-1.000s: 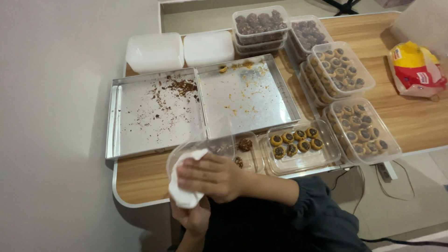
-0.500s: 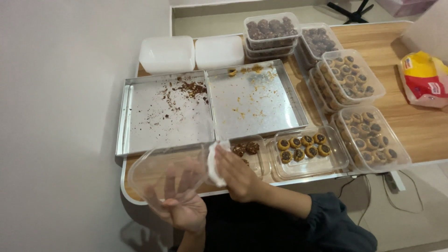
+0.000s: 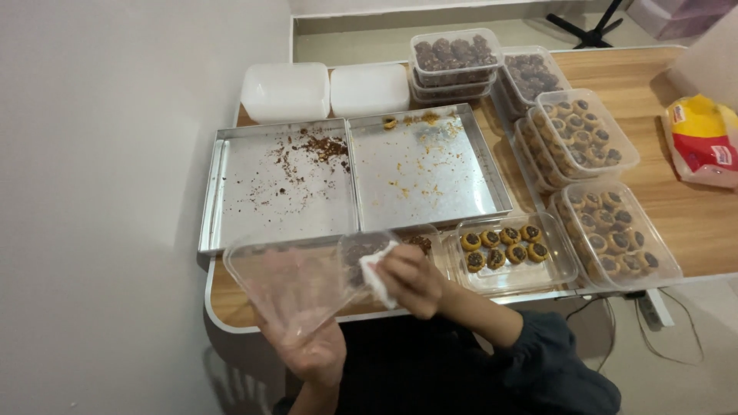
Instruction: Cleaning plastic food containers with a cloth and arranging small chocolate-like food items on metal trays.
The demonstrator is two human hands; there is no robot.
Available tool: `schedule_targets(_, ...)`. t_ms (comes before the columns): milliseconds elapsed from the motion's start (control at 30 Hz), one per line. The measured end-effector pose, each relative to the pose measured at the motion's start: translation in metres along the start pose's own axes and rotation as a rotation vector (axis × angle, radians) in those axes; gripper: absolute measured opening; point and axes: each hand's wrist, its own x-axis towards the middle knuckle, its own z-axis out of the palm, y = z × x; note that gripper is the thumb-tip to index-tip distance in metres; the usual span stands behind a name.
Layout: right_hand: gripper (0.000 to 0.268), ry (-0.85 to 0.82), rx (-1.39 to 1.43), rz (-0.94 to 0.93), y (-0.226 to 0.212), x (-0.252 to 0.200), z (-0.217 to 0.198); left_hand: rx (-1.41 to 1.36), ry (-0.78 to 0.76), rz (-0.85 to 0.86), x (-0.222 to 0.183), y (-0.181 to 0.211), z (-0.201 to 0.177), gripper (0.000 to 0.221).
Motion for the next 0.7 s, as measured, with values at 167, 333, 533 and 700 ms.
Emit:
schedule_targets(167,0.024,-0.029,0.41,0.608,-0.006,0.025,-0.023,1.058,-0.076,0.32,0.027,-0.006,-0.009,0.102)
schedule_targets(333,0.024,-0.099,0.848,1.289,0.001,0.013,-0.027,0.807,0.086,-0.525,0.026,-0.005,-0.041,0.041)
schedule_targets(533,0.03,-0.136,0.92,1.725,0.015,0.01,-0.034,0.672,-0.279,-0.355,0.036,0.0,-0.017,0.026)
schedule_targets(700,0.022,-0.124,0.927,1.876,0.026,0.037,-0.043,0.784,-0.442,-0.529,0.036,0.003,-0.026,0.04)
